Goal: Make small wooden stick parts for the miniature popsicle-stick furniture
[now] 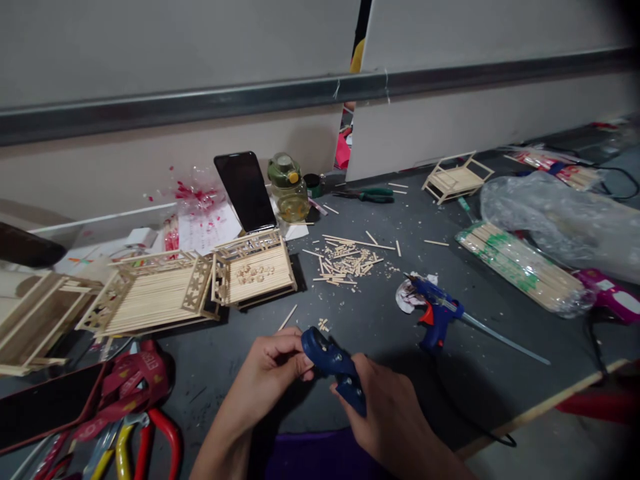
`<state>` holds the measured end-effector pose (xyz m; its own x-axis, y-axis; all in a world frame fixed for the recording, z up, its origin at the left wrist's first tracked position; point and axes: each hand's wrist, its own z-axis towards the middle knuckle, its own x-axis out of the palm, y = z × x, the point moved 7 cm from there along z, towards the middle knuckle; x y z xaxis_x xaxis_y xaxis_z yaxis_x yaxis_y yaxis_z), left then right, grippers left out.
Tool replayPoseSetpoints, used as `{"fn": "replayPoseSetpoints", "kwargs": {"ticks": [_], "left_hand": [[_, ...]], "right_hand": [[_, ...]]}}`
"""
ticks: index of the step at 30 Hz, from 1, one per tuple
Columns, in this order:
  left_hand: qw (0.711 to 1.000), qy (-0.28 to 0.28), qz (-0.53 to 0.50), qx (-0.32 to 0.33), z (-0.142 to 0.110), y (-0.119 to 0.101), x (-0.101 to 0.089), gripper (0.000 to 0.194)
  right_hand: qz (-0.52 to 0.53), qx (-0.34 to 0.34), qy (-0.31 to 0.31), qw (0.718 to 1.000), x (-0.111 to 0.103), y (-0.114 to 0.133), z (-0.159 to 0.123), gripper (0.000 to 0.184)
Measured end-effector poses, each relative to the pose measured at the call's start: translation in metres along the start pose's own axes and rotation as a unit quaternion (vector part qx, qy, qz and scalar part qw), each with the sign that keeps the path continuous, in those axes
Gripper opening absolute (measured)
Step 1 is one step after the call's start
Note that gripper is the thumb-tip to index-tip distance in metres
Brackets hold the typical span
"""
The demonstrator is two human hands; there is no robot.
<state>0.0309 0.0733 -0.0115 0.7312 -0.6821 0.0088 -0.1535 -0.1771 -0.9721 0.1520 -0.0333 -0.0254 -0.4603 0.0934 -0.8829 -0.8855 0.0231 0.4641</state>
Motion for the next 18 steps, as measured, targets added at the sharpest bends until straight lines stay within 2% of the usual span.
{"fn": "replayPoseSetpoints", "kwargs": {"ticks": [7,12,18], "left_hand": [[0.997,-0.009,-0.055,-0.048,0.008,0.018,-0.004,0.035],[0.994,-0.014,-0.085,-0.072,0.011,0.033,-0.008,0.038],[0.994,-0.011,-0.075,-0.074,0.012,0.038,-0.009,0.037]], "right_hand": [[0.006,0.033,0.085,0.996,0.012,-0.008,0.013,0.012],[0.021,0.031,0.085,0.996,0.017,-0.01,0.017,0.013],[0.042,0.062,0.123,0.99,0.018,-0.009,0.02,0.01]]}}
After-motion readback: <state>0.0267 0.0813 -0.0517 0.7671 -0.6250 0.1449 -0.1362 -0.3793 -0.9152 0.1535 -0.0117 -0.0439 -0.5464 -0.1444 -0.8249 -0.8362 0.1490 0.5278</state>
